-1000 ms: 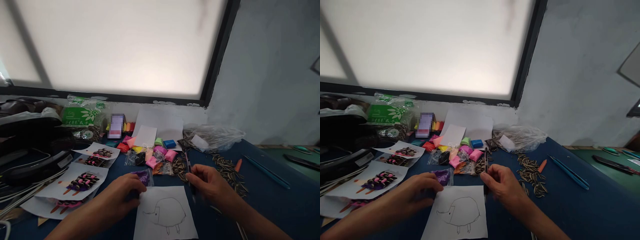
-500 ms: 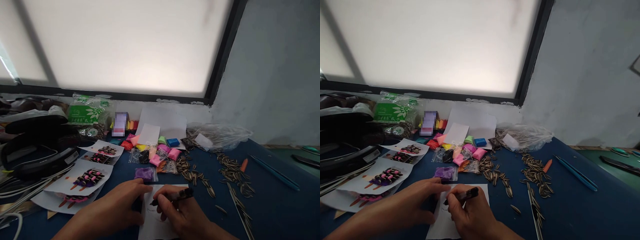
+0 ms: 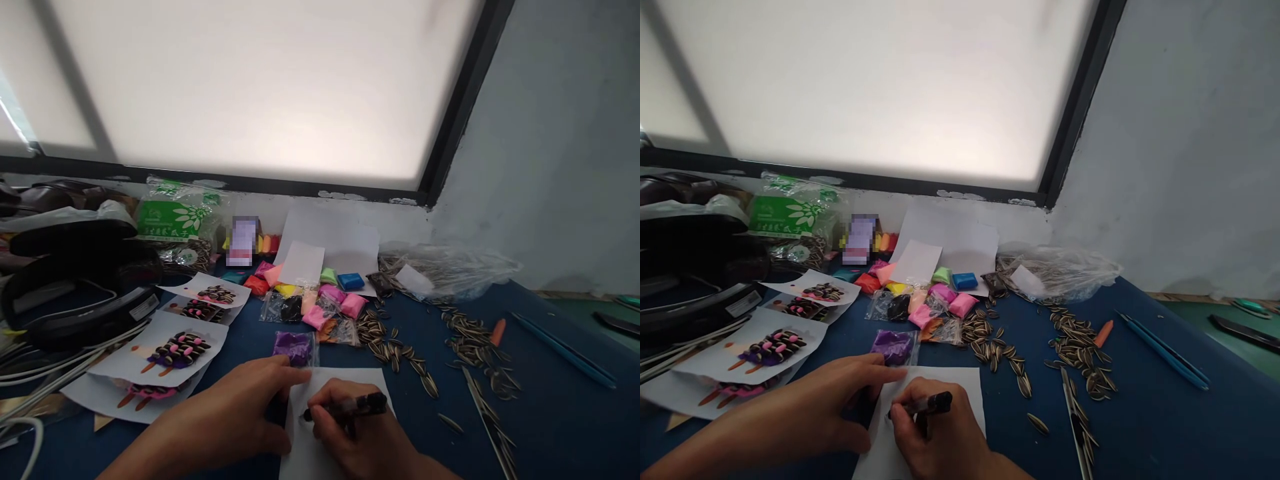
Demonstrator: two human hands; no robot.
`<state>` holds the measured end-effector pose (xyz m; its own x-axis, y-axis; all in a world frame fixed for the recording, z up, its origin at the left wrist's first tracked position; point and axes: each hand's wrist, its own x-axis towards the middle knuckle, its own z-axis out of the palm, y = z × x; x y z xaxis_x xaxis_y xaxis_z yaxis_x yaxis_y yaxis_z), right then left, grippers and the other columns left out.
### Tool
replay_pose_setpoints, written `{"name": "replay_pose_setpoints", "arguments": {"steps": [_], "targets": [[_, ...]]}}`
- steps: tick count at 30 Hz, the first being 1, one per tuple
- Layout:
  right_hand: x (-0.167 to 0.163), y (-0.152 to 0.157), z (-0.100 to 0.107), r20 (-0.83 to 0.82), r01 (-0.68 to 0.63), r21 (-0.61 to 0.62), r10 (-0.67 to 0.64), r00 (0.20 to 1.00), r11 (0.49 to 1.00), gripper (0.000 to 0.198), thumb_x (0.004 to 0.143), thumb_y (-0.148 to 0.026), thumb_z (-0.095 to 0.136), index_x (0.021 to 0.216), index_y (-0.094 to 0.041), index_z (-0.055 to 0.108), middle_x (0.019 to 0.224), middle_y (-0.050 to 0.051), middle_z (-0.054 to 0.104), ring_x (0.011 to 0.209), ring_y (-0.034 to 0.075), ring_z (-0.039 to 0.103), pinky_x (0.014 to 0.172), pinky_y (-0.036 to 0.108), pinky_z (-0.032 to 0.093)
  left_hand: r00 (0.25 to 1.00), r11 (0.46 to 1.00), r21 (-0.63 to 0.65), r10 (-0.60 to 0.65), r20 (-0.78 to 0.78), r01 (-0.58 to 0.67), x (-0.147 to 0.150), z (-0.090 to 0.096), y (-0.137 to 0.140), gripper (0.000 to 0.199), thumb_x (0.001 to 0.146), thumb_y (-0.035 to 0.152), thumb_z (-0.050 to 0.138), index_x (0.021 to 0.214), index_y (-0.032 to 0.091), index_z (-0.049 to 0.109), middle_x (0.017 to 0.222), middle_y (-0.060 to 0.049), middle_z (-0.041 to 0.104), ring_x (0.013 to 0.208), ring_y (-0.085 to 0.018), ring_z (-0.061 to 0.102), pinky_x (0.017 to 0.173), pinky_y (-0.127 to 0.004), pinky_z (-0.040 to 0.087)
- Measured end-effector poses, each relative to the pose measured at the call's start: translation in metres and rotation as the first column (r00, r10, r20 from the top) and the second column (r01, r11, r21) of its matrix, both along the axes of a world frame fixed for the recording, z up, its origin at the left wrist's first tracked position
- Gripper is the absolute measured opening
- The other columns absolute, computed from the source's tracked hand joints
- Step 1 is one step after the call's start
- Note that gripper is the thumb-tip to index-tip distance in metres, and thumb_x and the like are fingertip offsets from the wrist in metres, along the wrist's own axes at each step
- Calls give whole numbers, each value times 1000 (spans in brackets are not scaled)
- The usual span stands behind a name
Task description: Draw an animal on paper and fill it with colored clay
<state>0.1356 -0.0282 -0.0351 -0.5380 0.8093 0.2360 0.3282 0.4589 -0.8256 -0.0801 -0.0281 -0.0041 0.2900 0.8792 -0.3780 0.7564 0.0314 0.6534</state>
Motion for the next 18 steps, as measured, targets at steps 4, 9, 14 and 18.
{"name": "replay_pose_setpoints", "arguments": {"steps": [4,9,14,18], "targets": [[0,0,-1,4,14,66,-14,1000,998,20,90,-25,51,80,-18,67,66,2,66,53,13,56,50,22,41,1000,1000,26,-16,-4,16,-1,-1,-1,79,62,25,81,138,42,64,153,-1,52,146,-38,36,118,-48,29],[0,1,0,-9,-4,60,5,1000,998,20,90,-25,51,81,-18,67,65,2,66,52,13,57,50,22,42,1000,999,39,1,6,-1,-1,-3,0,78,59,24,83,134,41,67,151,-2,56,145,-38,38,117,-48,30],[1,2,1,7,-1,68,1,1000,998,20,89,-24,52,79,-18,67,66,2,67,54,14,58,52,22,43,1000,1000,19,5,-11,-5,-1,-2,-1,80,60,26,82,137,40,65,153,-3,53,145,-37,38,117,-47,30],[1,1,2,11,-21,47,21,1000,999,20,90,-25,51,79,-18,67,66,2,67,53,13,57,50,22,41,999,1000,2,-12,-43,12,1,1,-3,81,61,27,79,140,39,63,156,-4,49,147,-37,35,117,-46,29]]}}
